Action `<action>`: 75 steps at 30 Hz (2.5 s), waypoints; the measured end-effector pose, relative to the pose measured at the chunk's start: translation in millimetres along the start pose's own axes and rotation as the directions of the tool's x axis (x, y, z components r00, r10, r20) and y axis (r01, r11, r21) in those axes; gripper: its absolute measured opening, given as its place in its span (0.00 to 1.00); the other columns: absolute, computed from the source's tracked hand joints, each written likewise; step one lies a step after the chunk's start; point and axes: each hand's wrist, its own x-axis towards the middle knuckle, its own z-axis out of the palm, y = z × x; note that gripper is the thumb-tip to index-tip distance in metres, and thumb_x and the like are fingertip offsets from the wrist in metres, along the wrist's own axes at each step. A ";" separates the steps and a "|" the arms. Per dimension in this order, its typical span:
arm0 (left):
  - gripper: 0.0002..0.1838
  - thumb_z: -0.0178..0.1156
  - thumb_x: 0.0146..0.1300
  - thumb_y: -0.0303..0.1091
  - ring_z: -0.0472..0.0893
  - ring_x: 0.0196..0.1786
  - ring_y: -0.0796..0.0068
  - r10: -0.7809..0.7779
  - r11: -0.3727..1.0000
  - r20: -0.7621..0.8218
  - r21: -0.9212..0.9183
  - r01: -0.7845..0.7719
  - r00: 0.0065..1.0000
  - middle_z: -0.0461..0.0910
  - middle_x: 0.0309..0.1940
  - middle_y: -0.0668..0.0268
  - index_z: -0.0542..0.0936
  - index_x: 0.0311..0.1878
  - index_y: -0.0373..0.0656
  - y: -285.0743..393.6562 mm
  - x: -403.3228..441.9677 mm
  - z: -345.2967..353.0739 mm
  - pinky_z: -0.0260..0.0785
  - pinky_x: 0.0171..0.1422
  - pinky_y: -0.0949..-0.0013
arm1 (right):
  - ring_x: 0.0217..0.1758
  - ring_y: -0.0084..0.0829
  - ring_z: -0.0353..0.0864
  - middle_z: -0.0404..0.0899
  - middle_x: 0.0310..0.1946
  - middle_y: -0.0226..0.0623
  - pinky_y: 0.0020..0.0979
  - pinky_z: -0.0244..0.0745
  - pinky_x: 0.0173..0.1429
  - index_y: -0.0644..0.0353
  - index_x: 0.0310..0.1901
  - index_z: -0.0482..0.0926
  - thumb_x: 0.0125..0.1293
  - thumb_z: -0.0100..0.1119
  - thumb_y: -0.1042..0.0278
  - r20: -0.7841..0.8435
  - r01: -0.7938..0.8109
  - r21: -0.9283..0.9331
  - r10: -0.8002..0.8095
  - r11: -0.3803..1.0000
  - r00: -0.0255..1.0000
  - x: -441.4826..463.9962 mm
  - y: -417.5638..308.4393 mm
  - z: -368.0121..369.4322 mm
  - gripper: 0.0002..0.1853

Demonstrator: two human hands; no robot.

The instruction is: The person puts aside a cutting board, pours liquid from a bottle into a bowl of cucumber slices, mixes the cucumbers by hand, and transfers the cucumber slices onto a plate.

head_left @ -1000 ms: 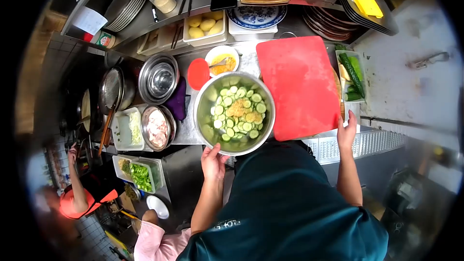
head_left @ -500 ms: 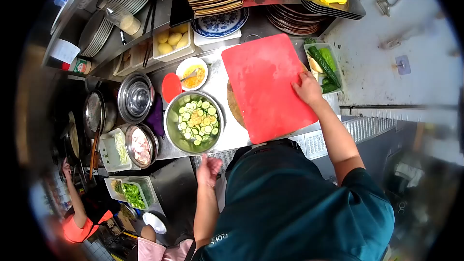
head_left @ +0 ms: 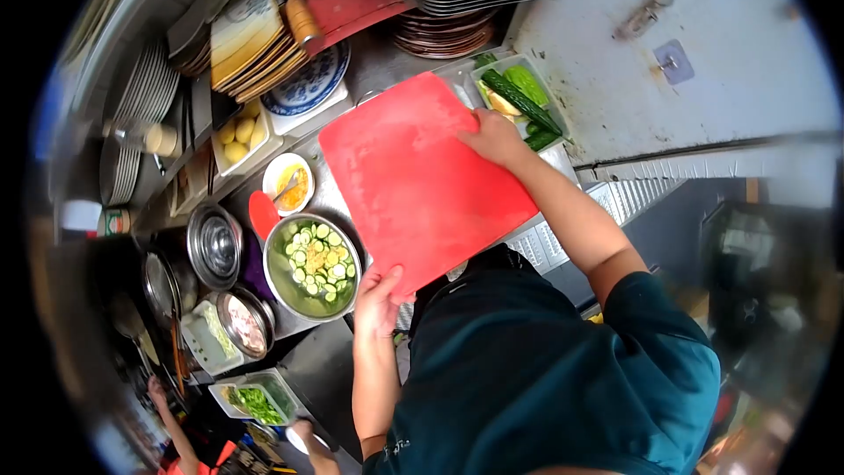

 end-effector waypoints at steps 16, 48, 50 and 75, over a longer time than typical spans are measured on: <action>0.26 0.67 0.68 0.22 0.85 0.54 0.71 -0.281 0.865 0.335 0.495 0.086 0.900 0.86 0.55 0.62 0.74 0.69 0.35 -10.6 8.1 -60.7 0.78 0.60 0.67 | 0.55 0.32 0.87 0.85 0.58 0.41 0.35 0.84 0.61 0.67 0.64 0.79 0.74 0.66 0.60 0.448 -0.449 0.892 0.224 -0.048 0.865 -148.6 -4.4 -80.1 0.24; 0.35 0.71 0.55 0.30 0.74 0.68 0.38 0.140 -0.358 0.980 0.185 -0.915 0.143 0.76 0.63 0.38 0.74 0.65 0.24 -113.6 171.8 287.8 0.67 0.75 0.51 | 0.45 0.43 0.91 0.89 0.45 0.50 0.33 0.84 0.51 0.67 0.49 0.88 0.56 0.77 0.78 -0.820 0.075 0.163 0.093 0.984 0.565 -276.6 115.4 -100.7 0.17; 0.31 0.72 0.53 0.31 0.77 0.62 0.45 -0.044 -0.461 0.938 0.287 -0.840 0.344 0.80 0.56 0.44 0.78 0.60 0.27 -121.8 198.9 278.3 0.69 0.70 0.52 | 0.44 0.43 0.92 0.89 0.45 0.50 0.33 0.84 0.50 0.67 0.48 0.88 0.57 0.77 0.78 -0.814 0.089 0.172 0.090 0.981 0.573 -271.9 113.6 -108.1 0.16; 0.13 0.58 0.68 0.39 0.84 0.53 0.62 -0.022 -0.803 0.755 0.378 -0.461 0.656 0.89 0.46 0.65 0.89 0.47 0.49 -127.1 239.9 280.7 0.64 0.64 0.56 | 0.41 0.39 0.90 0.89 0.46 0.51 0.31 0.83 0.48 0.67 0.48 0.88 0.60 0.76 0.76 -0.868 0.041 0.203 0.160 0.978 0.471 -248.2 112.6 -109.2 0.15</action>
